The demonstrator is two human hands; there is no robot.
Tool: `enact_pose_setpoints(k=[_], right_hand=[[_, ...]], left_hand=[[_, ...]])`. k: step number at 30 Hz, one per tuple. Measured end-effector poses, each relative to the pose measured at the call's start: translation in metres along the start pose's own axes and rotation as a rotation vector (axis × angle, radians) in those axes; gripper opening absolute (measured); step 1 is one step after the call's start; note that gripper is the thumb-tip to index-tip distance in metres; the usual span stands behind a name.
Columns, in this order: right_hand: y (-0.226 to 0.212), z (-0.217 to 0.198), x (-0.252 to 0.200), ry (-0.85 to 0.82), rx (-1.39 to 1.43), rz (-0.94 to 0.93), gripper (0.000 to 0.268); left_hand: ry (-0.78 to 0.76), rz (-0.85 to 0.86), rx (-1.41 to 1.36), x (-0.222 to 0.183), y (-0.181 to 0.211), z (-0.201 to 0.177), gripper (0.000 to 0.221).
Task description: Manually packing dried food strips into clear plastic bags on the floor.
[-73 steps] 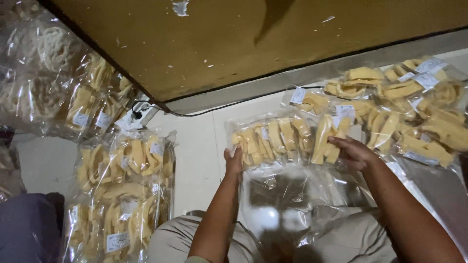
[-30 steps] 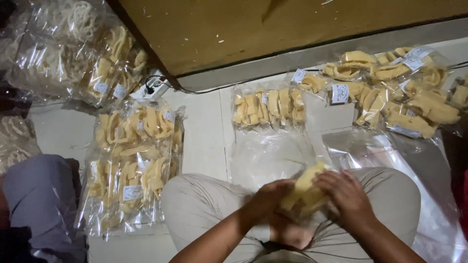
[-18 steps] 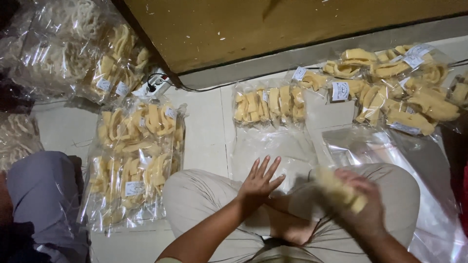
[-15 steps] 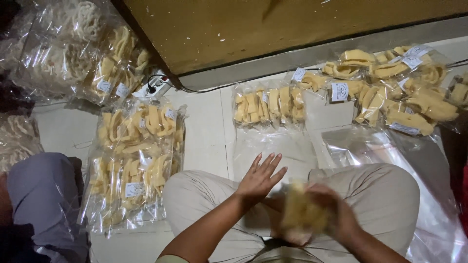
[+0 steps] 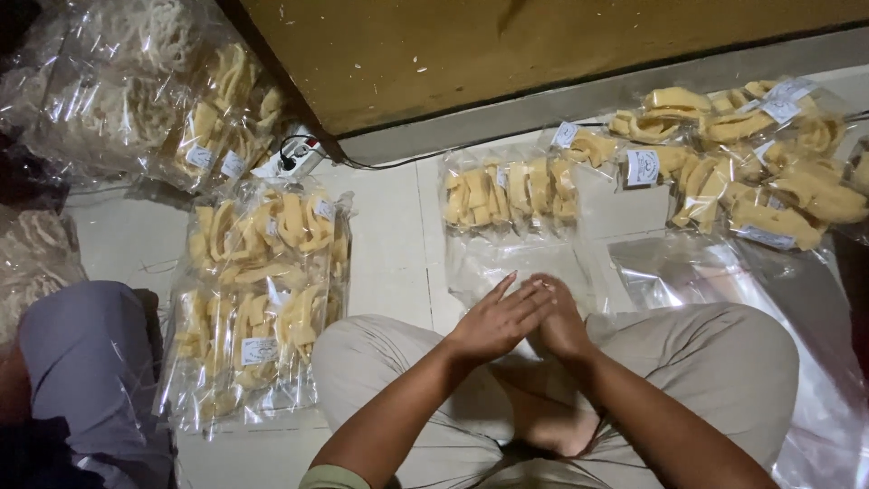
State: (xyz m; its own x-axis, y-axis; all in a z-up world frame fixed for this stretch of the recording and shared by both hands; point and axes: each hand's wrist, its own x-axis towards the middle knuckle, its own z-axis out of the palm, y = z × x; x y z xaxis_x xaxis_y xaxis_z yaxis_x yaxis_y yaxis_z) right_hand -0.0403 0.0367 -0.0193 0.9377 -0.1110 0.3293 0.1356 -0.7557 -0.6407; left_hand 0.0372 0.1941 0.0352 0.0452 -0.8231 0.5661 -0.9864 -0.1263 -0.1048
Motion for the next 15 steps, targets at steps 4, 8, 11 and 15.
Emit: enact_pose_setpoints(k=[4, 8, 11, 15], right_hand=[[0.063, 0.035, 0.011, -0.035, 0.024, 0.235, 0.055], [0.079, 0.027, 0.022, -0.109, -0.159, 0.366, 0.061], [0.06, 0.028, 0.03, -0.02, -0.337, 0.261, 0.057], [0.068, 0.081, 0.061, 0.153, -0.568, 0.188, 0.055]], left_hand=[[0.005, -0.032, -0.066, -0.019, -0.004, 0.012, 0.038], [0.04, -0.031, -0.047, -0.018, -0.012, 0.008, 0.037], [0.137, -0.03, 0.06, -0.019, -0.007, 0.033, 0.044], [0.168, 0.037, -0.018, -0.008, 0.007, 0.051, 0.032]])
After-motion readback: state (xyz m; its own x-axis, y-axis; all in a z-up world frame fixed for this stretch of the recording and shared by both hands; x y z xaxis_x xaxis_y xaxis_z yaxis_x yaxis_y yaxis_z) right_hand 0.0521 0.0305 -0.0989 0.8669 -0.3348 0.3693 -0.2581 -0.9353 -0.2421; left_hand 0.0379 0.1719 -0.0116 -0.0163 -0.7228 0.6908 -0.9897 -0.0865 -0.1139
